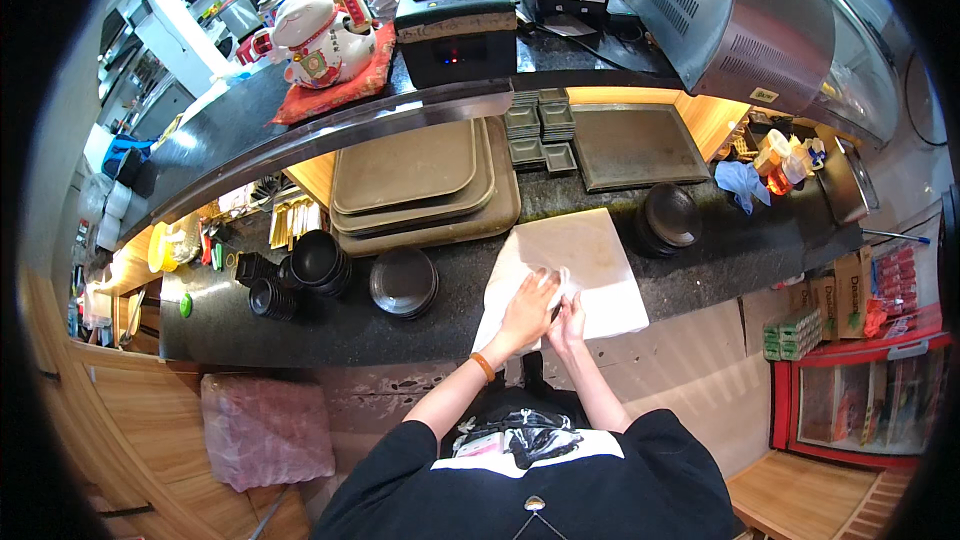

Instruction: The person wipes black bowls with a white cloth at a service counter. They pick up bowls from a stack, wipe them thoroughly, and place them back on the counter. The task is performed one at a time in a repetitive manner.

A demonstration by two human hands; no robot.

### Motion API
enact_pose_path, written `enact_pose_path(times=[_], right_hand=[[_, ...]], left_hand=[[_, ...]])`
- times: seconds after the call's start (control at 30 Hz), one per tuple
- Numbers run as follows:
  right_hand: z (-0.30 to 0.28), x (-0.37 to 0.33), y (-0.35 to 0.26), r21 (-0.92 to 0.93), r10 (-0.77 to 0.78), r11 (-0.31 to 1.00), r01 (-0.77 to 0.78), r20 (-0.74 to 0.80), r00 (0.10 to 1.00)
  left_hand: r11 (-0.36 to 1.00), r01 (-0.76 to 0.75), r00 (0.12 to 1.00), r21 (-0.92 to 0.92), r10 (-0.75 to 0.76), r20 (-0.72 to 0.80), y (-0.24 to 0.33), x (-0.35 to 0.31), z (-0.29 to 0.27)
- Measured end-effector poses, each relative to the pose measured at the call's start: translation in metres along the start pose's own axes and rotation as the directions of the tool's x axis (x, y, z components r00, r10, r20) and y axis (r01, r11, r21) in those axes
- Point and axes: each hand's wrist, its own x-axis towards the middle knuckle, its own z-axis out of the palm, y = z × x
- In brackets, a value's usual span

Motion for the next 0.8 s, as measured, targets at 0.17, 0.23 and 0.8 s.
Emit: enact_pose_path(times=[0.17, 0.23, 0.8], right_hand=[[0.004, -0.005, 0.000, -0.036, -0.053, 0.998, 0.049, -0.105, 0.993], [-0.007, 0.002, -0.003, -0.058, -0.009, 0.998, 0.005, -0.067, 0.998], [0.004, 0.011, 0.003, -0.221, -0.032, 0.975, 0.011, -0.094, 0.995]], left_hand=[[0.989, -0.132, 0.986, 0.064, 0.125, 0.107, 0.011, -0.034, -0.015], [0.988, -0.142, 0.977, 0.066, 0.129, 0.168, 0.015, -0.049, -0.030], [0.898, 0.290, 0.892, -0.330, -0.379, -0.246, -0.026, -0.047, -0.015]])
